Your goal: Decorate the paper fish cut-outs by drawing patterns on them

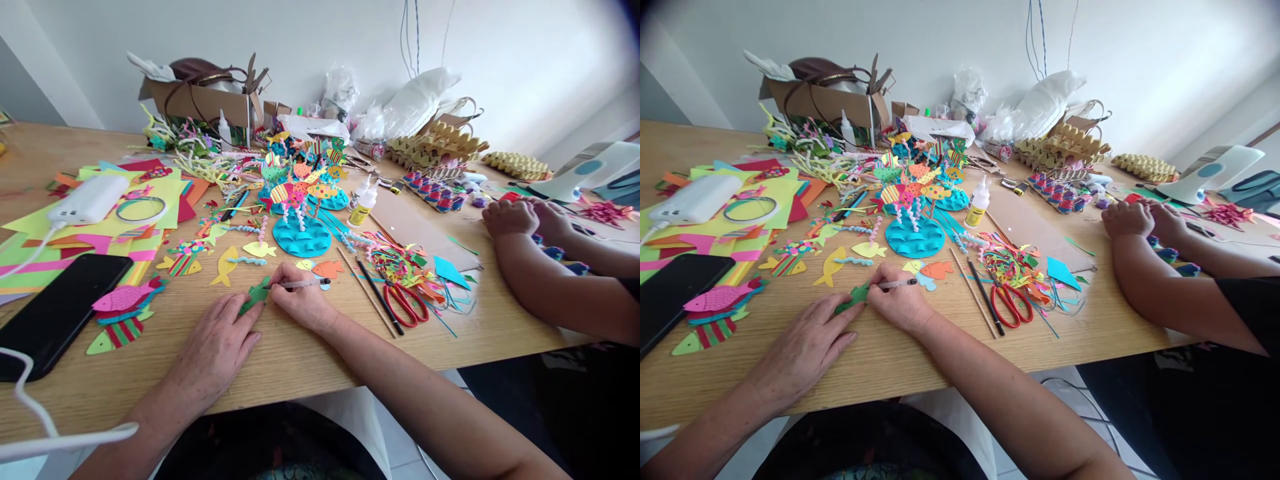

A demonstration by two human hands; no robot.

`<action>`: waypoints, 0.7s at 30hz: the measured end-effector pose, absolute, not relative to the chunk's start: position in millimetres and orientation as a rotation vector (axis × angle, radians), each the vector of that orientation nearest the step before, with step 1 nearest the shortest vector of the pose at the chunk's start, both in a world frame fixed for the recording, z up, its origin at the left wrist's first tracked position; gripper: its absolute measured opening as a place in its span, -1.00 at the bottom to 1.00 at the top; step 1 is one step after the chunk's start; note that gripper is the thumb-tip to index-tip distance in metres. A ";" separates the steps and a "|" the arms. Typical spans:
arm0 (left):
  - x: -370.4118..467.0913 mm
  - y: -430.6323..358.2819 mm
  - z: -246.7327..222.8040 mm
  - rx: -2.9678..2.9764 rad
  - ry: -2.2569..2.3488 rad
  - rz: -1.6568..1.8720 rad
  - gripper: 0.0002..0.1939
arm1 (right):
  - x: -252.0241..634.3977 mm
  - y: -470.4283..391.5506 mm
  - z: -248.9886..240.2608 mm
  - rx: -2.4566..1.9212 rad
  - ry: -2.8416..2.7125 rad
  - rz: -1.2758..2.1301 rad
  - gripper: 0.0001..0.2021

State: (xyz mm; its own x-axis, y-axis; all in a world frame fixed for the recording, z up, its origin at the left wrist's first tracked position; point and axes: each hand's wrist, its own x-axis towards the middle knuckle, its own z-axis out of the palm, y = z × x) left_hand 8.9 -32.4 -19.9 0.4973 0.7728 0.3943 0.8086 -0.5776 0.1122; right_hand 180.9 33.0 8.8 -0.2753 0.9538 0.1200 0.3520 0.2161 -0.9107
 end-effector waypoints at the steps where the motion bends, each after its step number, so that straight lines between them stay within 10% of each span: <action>1: 8.9 -32.5 -19.7 -2.641 -1.390 -0.622 -0.67 | 180.8 32.9 9.2 -1.220 -1.767 1.047 -0.87; 21: 8.7 -32.4 -18.9 -2.646 -1.396 -0.632 -0.67 | 181.4 30.4 11.9 -1.230 -1.827 1.026 -0.86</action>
